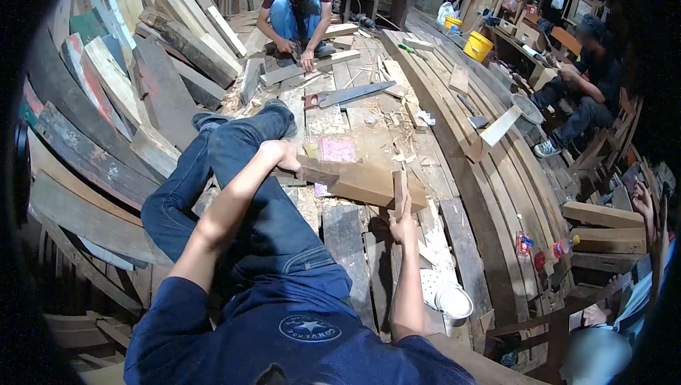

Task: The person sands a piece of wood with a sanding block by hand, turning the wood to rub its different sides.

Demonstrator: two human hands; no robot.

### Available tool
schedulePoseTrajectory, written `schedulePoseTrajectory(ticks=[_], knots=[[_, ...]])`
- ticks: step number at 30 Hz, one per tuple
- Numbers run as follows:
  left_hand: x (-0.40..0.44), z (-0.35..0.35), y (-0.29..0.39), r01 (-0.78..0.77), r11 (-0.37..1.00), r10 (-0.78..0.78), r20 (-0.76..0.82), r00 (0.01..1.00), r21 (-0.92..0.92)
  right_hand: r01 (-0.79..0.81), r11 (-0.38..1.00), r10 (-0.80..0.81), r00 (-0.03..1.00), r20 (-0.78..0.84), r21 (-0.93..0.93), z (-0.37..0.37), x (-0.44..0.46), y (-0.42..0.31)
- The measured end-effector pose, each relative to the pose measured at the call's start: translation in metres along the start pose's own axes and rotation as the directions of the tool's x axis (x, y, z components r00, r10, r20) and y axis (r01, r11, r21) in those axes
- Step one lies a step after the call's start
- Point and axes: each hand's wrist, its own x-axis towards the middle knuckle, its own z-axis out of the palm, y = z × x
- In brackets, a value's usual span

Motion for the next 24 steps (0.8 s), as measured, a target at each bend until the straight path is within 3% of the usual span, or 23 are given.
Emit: schedulePoseTrajectory(ticks=[4, 11, 14, 20, 24], knots=[[-0.005, -0.002, 0.003, 0.001, 1.0, -0.001, -0.023, 1.0, 0.023, -0.035, 0.999, 0.035, 0.999, 0.028, -0.01, -0.002, 0.0, -0.004], [0.005, 0.005, -0.004, -0.026, 1.0, 0.025, -0.064, 0.998, -0.007, 0.048, 0.998, -0.047, 0.999, -0.02, 0.044, 0.005, 0.002, 0.005], [0.015, 0.01, -0.008, -0.024, 0.999, 0.022, -0.062, 0.998, -0.024, -0.04, 0.998, 0.04, 0.999, 0.009, 0.054, -0.003, -0.004, -0.012], [0.027, 0.014, -0.011, -0.022, 1.0, 0.022, -0.022, 1.0, 0.001, -0.018, 0.989, 0.023, 0.999, -0.031, 0.146, 0.003, -0.017, -0.022], [0.021, 0.01, -0.011, -0.102, 0.995, 0.101, -0.018, 0.995, -0.024, 0.021, 0.994, -0.013, 0.997, -0.073, 0.11, 0.008, -0.012, -0.015]])
